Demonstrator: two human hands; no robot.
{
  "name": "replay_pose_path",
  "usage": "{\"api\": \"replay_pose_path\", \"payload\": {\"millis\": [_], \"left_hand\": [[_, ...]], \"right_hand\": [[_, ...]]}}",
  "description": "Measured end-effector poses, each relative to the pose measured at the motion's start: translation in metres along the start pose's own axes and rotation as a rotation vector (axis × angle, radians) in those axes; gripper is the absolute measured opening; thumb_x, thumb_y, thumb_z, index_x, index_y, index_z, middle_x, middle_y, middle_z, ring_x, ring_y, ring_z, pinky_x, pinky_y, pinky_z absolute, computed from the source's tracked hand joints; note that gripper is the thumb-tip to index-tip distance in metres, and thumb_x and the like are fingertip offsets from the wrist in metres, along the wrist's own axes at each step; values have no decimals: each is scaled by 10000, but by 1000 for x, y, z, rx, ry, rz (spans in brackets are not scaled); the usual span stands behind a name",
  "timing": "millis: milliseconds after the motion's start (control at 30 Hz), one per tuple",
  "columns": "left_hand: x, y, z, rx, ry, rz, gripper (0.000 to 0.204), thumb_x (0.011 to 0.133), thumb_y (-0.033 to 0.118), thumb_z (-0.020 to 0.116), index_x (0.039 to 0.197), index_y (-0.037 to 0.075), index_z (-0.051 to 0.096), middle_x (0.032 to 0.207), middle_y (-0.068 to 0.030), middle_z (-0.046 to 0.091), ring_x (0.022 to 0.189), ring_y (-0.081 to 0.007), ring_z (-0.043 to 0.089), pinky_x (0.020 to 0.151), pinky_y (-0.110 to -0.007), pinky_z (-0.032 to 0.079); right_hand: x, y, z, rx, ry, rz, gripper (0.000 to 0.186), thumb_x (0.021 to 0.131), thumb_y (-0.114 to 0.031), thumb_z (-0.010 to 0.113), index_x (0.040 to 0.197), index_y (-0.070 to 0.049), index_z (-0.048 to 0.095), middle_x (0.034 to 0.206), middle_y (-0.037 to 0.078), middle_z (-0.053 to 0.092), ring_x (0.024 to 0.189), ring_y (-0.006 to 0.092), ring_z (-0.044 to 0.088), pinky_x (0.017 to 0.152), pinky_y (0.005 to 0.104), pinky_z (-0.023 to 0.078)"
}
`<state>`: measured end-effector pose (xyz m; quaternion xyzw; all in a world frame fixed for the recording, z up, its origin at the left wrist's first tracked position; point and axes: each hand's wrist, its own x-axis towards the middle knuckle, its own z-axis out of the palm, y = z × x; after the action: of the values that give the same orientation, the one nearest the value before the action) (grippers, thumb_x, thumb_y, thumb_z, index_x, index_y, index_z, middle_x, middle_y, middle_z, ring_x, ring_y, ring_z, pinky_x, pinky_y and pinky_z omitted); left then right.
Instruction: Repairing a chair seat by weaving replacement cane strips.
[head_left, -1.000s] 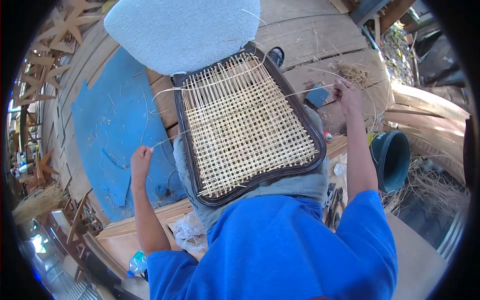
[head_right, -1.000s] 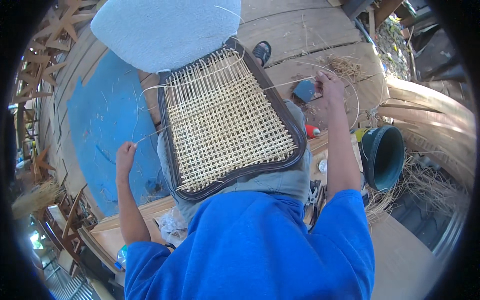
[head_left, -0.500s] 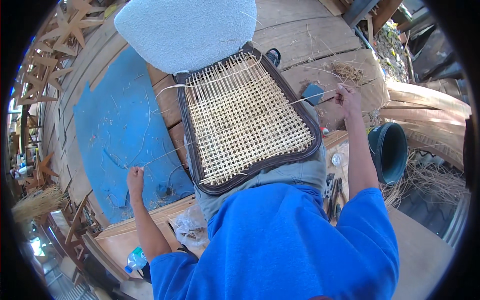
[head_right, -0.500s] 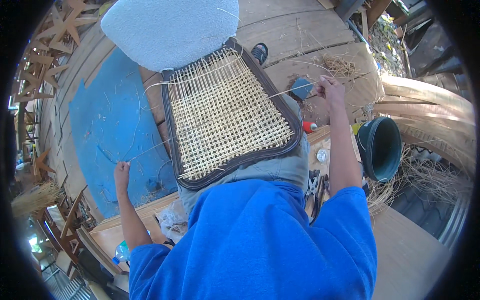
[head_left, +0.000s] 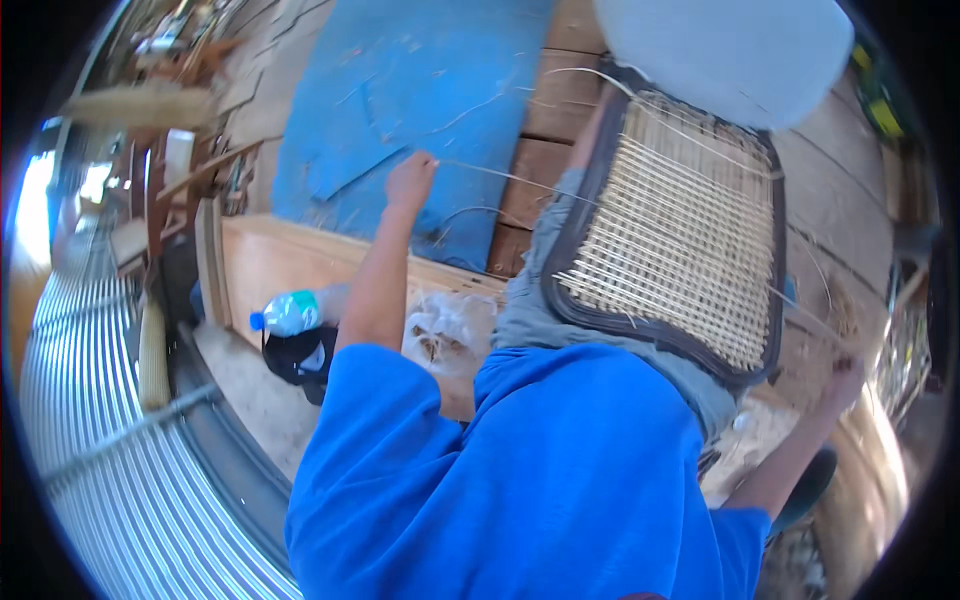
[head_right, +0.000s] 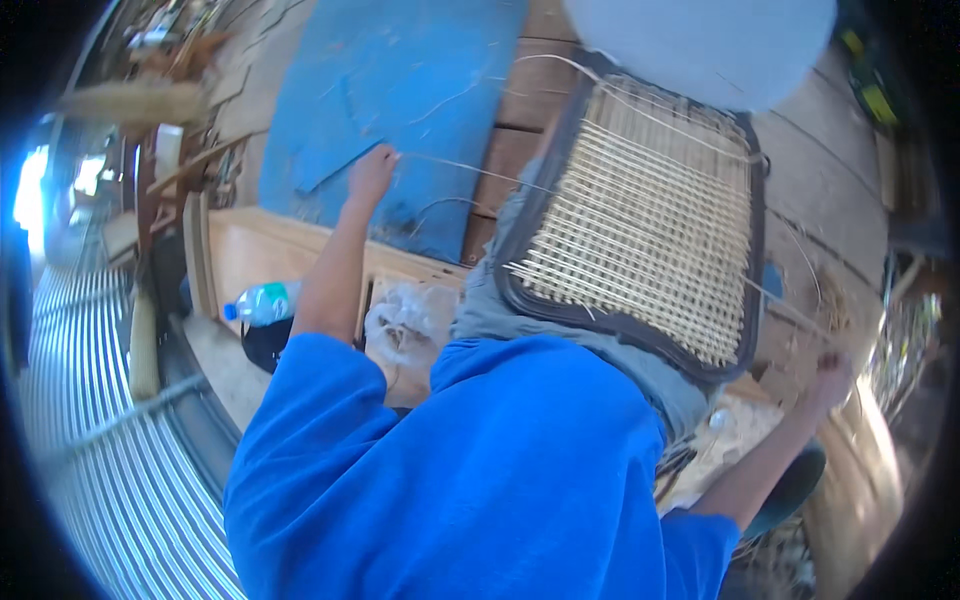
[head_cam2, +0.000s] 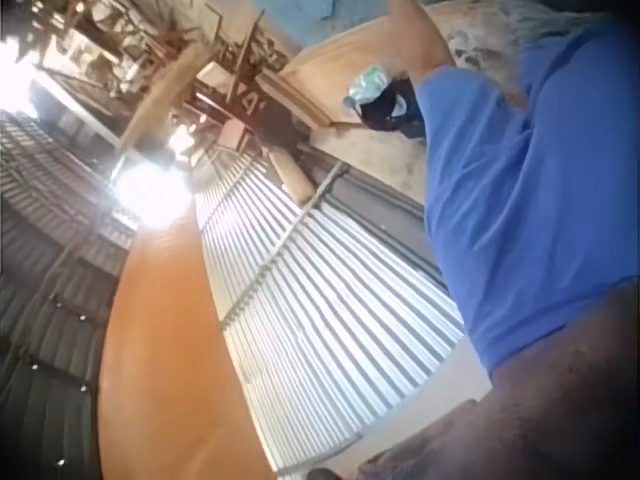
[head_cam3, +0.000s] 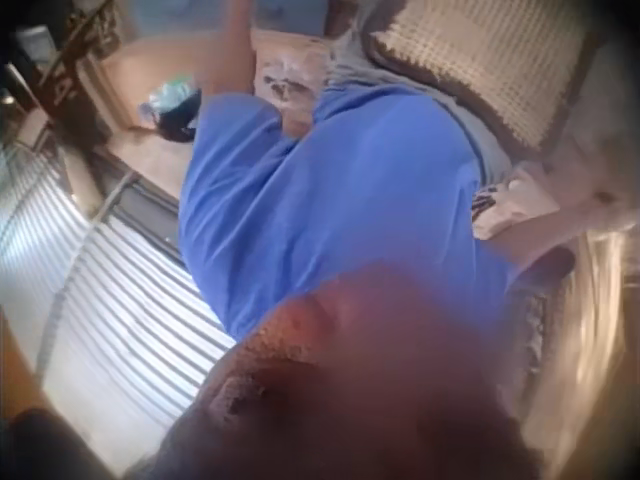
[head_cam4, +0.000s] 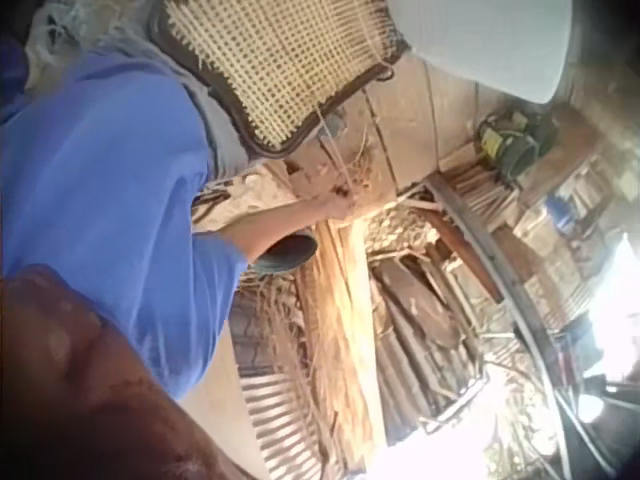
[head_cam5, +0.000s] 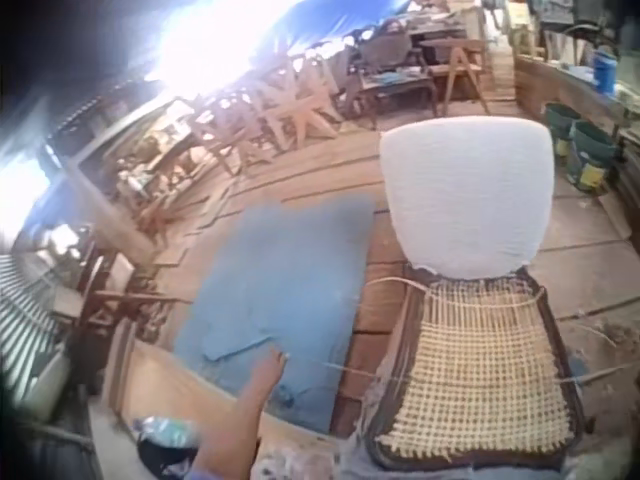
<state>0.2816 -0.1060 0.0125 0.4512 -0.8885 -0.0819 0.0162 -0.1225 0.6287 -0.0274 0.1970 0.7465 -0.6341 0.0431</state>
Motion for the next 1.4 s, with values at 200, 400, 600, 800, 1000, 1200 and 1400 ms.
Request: {"api": "replay_pose_path", "payload": {"millis": [200,400,600,800,1000,1200,1400], "left_hand": [[-8,-40,10,-233,-241,-215,242,792,280,526,754,42,548,669,-92,545,571,-209,528,537,-346,425],[-20,-23,9,-1219,-431,-696,146,827,212,508,756,85,512,580,23,428,476,-90,388,456,-243,356],[-29,-26,29,-1592,-473,-711,124,854,178,468,855,64,516,734,-27,545,633,-174,568,544,-300,452],[-35,-21,47,-1632,-463,-784,122,844,139,442,923,59,490,866,-47,578,815,-210,583,659,-337,451],[-40,-10,62,-1541,-376,-800,116,819,101,468,926,59,483,874,-74,586,758,-226,594,636,-339,456],[-39,19,65,-1725,-425,-593,186,791,125,534,963,67,491,912,-105,579,793,-256,581,640,-351,473],[-12,11,44,-1728,-128,-487,46,808,128,493,840,94,495,741,-53,511,644,-177,514,532,-283,428]], "right_hand": [[33,-33,15,157,15,-161,187,822,-153,489,925,-4,535,793,62,532,727,164,521,661,273,431],[71,-81,84,305,-233,-304,99,819,-82,498,837,-1,551,770,90,568,727,192,547,698,306,467],[-11,-95,232,597,-580,-134,169,843,-145,481,899,-5,556,855,100,585,823,222,553,753,319,459],[-247,-111,349,-305,-1012,-286,328,853,-171,487,1137,-6,466,974,59,564,831,98,525,686,218,418],[-226,-60,308,-230,-891,-64,266,866,-155,486,1090,-11,498,932,43,566,756,91,536,611,192,429],[-248,-49,254,-228,-748,33,248,853,-162,505,1035,4,528,856,46,573,730,95,542,600,194,427],[-229,-57,188,-300,-602,-130,182,849,-117,479,953,13,553,762,35,562,658,85,523,596,206,418]]}}
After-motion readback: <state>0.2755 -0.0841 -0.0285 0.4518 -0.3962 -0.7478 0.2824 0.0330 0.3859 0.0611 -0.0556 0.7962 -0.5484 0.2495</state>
